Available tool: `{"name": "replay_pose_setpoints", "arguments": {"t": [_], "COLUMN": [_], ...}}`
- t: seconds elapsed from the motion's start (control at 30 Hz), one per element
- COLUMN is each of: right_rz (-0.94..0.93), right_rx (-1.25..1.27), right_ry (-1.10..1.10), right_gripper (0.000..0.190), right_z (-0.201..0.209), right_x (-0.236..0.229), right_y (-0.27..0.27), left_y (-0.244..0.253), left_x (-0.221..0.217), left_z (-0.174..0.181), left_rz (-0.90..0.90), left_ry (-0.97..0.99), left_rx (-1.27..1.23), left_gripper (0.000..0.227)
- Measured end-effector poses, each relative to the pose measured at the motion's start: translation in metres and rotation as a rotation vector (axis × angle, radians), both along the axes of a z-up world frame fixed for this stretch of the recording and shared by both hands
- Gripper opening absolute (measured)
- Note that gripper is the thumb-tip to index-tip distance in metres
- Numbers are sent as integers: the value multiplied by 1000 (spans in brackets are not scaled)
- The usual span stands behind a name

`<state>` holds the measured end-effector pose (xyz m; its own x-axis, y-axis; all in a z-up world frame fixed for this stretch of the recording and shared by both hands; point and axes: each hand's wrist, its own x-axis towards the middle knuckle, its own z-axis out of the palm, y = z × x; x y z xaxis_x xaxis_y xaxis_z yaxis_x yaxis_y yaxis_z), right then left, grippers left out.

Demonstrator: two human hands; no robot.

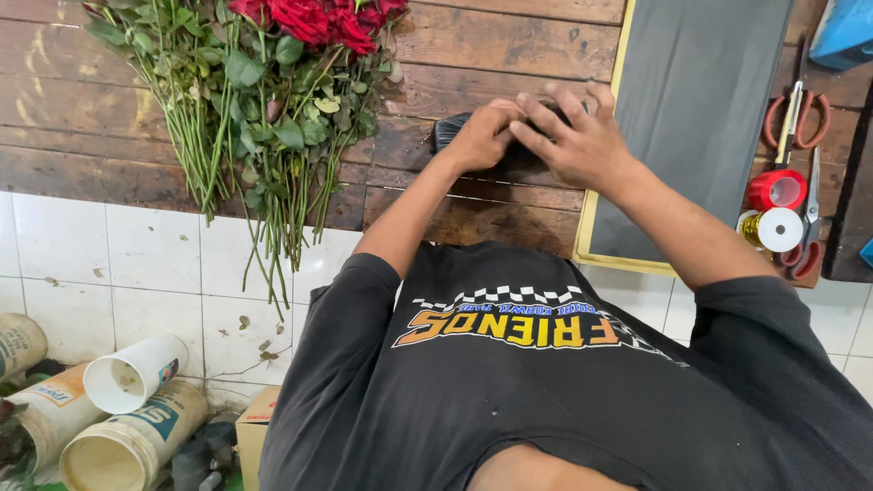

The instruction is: The person wraps a green floral foam block in black plastic, folds the edges, and secures it with tape. They then pick up a bunch of red roses, separate one rose, and remove its lower leaves.

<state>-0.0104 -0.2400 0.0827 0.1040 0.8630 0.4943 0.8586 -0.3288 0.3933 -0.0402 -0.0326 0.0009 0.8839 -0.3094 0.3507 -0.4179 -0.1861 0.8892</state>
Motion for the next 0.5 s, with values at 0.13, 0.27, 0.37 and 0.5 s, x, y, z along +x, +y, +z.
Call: {"name": "replay_pose_setpoints", "arguments": {"t": [0.13, 0.27, 0.37, 0.5], "right_rz": [49, -306, -463, -853], "right_rx": [-119, -423, -307, 5], "right_ry": [62, 205, 1313, 1693], "right_gripper": [11, 21, 63, 57], "right_z": [-1, -15, -28, -32], "right_x": [26, 38, 39, 17], "right_y": [1, 0, 18, 20], "left_y": [-5, -6, -15, -7], "left_x": [-1, -4, -13, -3], "left_z": [0, 11, 2, 11], "left_rz": [53, 73, 192, 133], "left_ry": [6, -185, -84, -252], "left_rx": [151, 127, 339, 331], "left_gripper": [14, 6, 37, 20]}}
